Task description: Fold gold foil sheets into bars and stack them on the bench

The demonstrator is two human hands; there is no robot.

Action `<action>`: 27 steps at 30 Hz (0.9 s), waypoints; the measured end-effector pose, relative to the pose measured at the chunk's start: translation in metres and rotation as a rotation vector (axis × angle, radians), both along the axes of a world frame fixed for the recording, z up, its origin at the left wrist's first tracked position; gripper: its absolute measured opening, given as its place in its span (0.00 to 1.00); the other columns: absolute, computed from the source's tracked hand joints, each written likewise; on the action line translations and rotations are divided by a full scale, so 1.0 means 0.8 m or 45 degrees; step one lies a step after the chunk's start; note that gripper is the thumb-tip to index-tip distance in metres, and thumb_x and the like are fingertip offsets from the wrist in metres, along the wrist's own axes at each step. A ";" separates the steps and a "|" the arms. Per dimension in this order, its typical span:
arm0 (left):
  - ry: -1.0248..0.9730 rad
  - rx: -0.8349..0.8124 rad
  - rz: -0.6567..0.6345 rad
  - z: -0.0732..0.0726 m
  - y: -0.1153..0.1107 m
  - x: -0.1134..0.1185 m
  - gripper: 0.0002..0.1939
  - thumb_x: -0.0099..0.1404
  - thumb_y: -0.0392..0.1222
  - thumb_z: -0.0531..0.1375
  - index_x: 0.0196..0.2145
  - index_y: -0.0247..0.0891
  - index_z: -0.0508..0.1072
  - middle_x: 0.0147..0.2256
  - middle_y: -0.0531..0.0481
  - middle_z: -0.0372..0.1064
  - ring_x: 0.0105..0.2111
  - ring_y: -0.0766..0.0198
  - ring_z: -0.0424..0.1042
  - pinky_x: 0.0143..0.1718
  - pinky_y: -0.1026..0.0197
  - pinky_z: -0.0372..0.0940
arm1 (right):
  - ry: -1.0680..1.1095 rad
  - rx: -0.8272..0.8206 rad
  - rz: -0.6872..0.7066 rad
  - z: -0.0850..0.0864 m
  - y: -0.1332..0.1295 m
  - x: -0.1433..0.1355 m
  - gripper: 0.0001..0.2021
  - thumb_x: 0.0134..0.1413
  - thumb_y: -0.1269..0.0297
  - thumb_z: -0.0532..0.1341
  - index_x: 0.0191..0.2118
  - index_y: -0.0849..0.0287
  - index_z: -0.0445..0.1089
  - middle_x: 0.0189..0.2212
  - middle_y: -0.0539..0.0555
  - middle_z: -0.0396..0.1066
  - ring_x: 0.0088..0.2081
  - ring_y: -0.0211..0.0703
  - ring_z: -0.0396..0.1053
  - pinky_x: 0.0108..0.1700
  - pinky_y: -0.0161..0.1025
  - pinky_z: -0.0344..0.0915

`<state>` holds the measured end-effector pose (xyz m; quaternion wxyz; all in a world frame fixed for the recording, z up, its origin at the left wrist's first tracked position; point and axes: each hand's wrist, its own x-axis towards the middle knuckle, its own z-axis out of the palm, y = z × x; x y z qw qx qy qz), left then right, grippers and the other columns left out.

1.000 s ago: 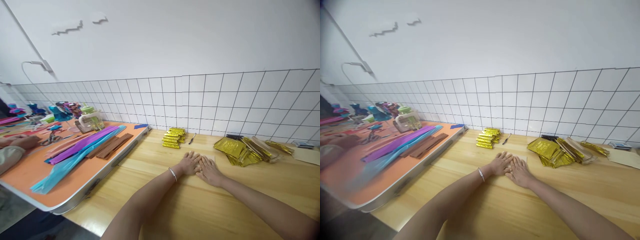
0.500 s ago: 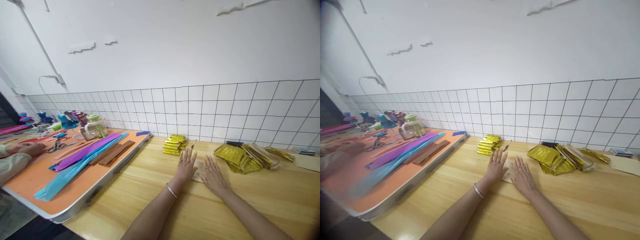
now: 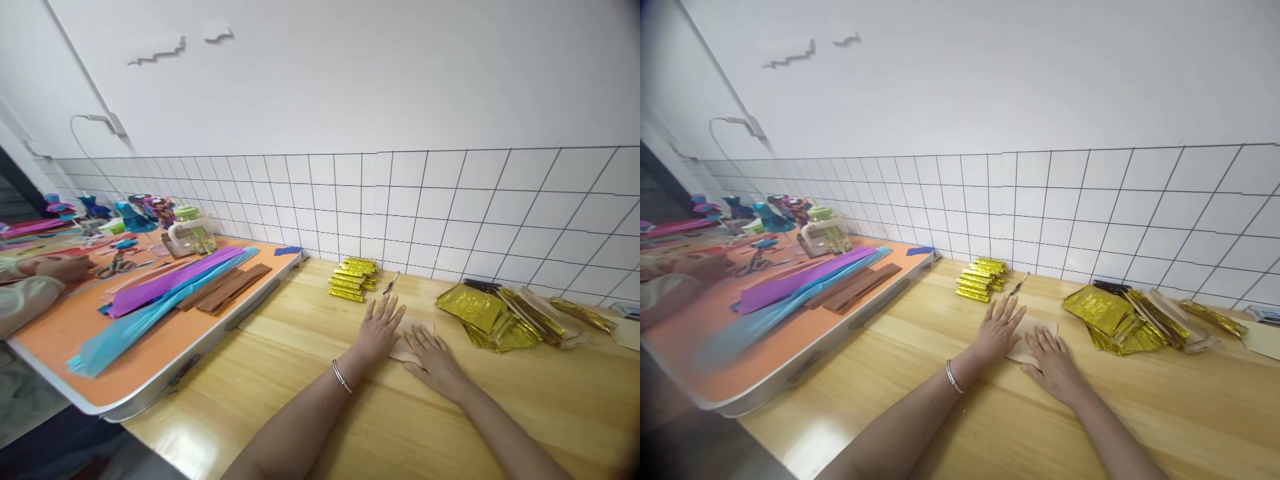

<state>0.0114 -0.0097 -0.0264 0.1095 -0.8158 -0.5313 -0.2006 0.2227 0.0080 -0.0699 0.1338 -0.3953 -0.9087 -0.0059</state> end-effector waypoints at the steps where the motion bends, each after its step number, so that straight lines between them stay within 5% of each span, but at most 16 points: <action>1: -0.018 -0.077 -0.077 -0.003 0.001 -0.003 0.33 0.64 0.51 0.52 0.63 0.42 0.44 0.64 0.44 0.35 0.64 0.52 0.33 0.61 0.43 0.32 | 0.025 -0.023 0.019 0.000 0.002 0.000 0.30 0.55 0.47 0.49 0.62 0.53 0.51 0.62 0.59 0.49 0.63 0.54 0.43 0.58 0.58 0.47; 5: -0.078 -0.371 -0.370 -0.018 0.008 -0.019 0.32 0.63 0.60 0.48 0.61 0.47 0.50 0.60 0.47 0.50 0.61 0.56 0.46 0.60 0.48 0.42 | 0.155 -0.049 -0.013 -0.002 0.009 0.002 0.24 0.56 0.56 0.51 0.57 0.57 0.59 0.56 0.60 0.60 0.59 0.52 0.53 0.57 0.55 0.51; 9: -0.311 -0.599 -0.544 -0.023 0.018 -0.035 0.44 0.50 0.59 0.61 0.61 0.48 0.49 0.59 0.48 0.53 0.61 0.54 0.47 0.60 0.48 0.39 | 0.300 -0.075 -0.093 -0.001 0.014 0.009 0.24 0.54 0.65 0.50 0.57 0.56 0.58 0.54 0.57 0.63 0.54 0.48 0.61 0.55 0.50 0.57; 12: -0.550 -0.617 -0.514 -0.022 0.023 -0.043 0.33 0.51 0.50 0.63 0.55 0.45 0.62 0.54 0.49 0.62 0.55 0.56 0.59 0.57 0.54 0.49 | 0.431 -0.128 -0.151 0.005 0.018 0.015 0.23 0.53 0.66 0.48 0.56 0.55 0.59 0.50 0.56 0.66 0.49 0.47 0.65 0.51 0.48 0.62; 15: -0.651 -0.615 -0.429 -0.023 0.024 -0.045 0.17 0.61 0.46 0.55 0.46 0.41 0.71 0.45 0.50 0.71 0.43 0.61 0.69 0.47 0.60 0.61 | 0.534 -0.223 -0.148 0.013 0.020 0.019 0.18 0.55 0.62 0.49 0.49 0.53 0.66 0.44 0.54 0.72 0.44 0.48 0.69 0.46 0.47 0.66; 19: -0.765 -0.598 -0.330 -0.030 0.026 -0.042 0.14 0.64 0.44 0.51 0.41 0.36 0.73 0.36 0.51 0.73 0.36 0.63 0.70 0.38 0.63 0.64 | 0.654 -0.356 -0.109 0.020 0.023 0.022 0.19 0.58 0.56 0.48 0.51 0.54 0.64 0.42 0.53 0.73 0.43 0.47 0.70 0.42 0.43 0.68; 23: -0.858 -0.560 -0.261 -0.035 0.029 -0.037 0.13 0.64 0.42 0.50 0.39 0.36 0.72 0.36 0.51 0.73 0.36 0.64 0.70 0.38 0.62 0.65 | 0.756 -0.392 -0.146 0.017 0.028 0.023 0.25 0.55 0.54 0.53 0.57 0.57 0.57 0.44 0.55 0.71 0.42 0.46 0.71 0.41 0.41 0.68; 27: -0.916 -0.469 -0.210 -0.037 0.030 -0.032 0.11 0.62 0.39 0.53 0.40 0.39 0.72 0.45 0.49 0.69 0.46 0.60 0.66 0.48 0.55 0.62 | 0.847 -0.300 -0.207 0.012 0.027 0.022 0.17 0.51 0.55 0.55 0.45 0.56 0.67 0.40 0.54 0.72 0.41 0.49 0.69 0.42 0.46 0.67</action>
